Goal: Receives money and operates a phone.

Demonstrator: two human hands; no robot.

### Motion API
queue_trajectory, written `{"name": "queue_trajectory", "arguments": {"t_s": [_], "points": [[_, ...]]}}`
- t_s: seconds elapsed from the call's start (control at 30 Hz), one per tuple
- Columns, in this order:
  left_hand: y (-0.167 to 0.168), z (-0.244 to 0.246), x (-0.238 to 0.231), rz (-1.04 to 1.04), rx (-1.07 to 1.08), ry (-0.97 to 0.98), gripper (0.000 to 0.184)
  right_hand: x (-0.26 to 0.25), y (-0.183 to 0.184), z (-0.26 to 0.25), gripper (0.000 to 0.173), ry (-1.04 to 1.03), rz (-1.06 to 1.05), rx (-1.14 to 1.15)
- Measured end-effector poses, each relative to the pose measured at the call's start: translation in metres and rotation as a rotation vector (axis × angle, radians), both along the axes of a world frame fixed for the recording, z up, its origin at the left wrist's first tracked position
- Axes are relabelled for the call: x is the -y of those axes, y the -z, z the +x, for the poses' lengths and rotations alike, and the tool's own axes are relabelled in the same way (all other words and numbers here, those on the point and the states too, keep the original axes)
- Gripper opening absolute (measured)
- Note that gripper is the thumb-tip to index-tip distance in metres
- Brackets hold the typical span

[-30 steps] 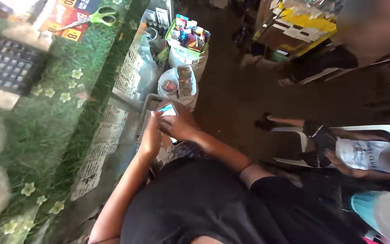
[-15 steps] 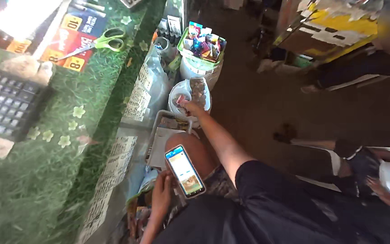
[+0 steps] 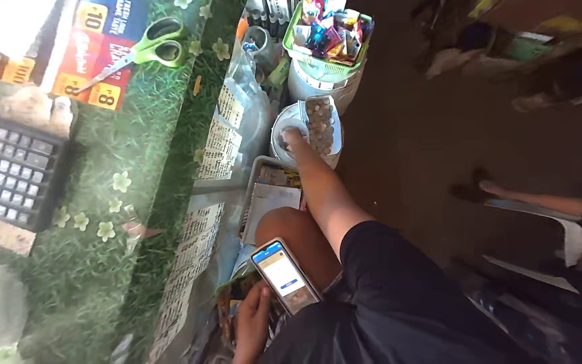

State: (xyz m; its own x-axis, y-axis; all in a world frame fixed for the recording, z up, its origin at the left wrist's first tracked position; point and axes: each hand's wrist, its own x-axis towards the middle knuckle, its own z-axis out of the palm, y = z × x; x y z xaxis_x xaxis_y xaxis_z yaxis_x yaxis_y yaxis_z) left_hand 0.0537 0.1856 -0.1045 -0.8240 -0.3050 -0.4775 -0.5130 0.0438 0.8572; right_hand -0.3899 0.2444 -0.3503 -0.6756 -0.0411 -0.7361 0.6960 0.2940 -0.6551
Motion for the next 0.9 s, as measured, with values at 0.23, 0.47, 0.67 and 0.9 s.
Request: {"name": "queue_trajectory", "arguments": {"t_s": [0.23,0.47,0.67,0.9], "points": [[0.011,0.003,-0.005,0.238,-0.078,-0.121,0.019,-0.051,-0.005,0.017,0.029,-0.053,0.271,-0.208],[0.012,0.005,0.003,0.262,-0.056,-0.085,0.018,-0.064,0.015,0.025,0.032,-0.780,0.550,-0.381],[0.004,0.002,-0.001,0.231,-0.059,-0.084,0.019,-0.070,-0.018,0.021,0.028,-0.622,0.535,-0.484],[-0.003,0.001,-0.009,0.125,-0.079,0.011,0.027,-0.068,-0.126,0.027,0.029,-0.447,0.335,-0.732]]}}
